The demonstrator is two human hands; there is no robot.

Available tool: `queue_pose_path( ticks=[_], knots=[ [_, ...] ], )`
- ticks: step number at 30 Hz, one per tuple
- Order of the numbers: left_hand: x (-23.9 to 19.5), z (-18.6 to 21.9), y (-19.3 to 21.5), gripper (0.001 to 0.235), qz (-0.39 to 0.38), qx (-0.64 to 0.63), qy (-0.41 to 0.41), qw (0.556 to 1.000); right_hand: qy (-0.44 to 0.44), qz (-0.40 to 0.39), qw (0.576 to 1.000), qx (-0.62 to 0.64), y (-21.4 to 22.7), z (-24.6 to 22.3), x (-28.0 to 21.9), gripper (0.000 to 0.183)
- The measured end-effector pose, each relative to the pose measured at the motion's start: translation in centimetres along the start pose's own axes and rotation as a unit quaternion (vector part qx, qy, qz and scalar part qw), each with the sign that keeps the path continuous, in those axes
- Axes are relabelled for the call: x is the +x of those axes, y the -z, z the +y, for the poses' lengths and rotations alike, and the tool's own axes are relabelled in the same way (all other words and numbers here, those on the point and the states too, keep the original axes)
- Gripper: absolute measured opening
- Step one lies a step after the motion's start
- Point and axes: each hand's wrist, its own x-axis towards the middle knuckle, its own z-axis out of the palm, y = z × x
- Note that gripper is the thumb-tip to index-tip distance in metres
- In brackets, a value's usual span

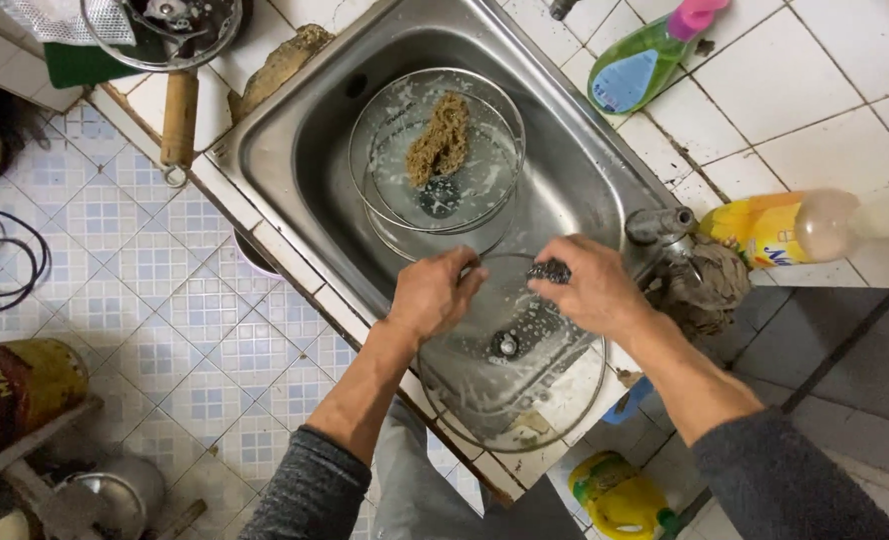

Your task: Scrubbing and rinsing a glass pot lid in a kitchen sink using a scouring pad.

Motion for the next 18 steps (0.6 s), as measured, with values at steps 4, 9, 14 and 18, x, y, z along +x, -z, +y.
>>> queue_pose_path(
  ticks=[4,9,14,18],
  knots=[
    [-1.5,-2.7,-0.9,0.036,0.010,0.048,0.038,0.998,0.024,-0.017,0.999,0.018,0.0,-0.6,-2.8,0.037],
    [-2.4,-3.9,-1.4,0.044,0.039,0.009,0.052,0.998,-0.090,0.028,0.995,0.029,-3.0,4.0,0.4,0.058],
    [-2.4,-4.7,-2.4,0.042,0.073,0.033,0.029,0.996,-0.168,-0.032,0.961,0.216,-1.2,-3.8,3.3,0.047],
    [-2.3,-5.8,-3.3,0.037,0.113,0.056,0.022,0.992,0.067,-0.044,0.994,-0.069,-3.6,-3.3,5.6,0.028]
  ],
)
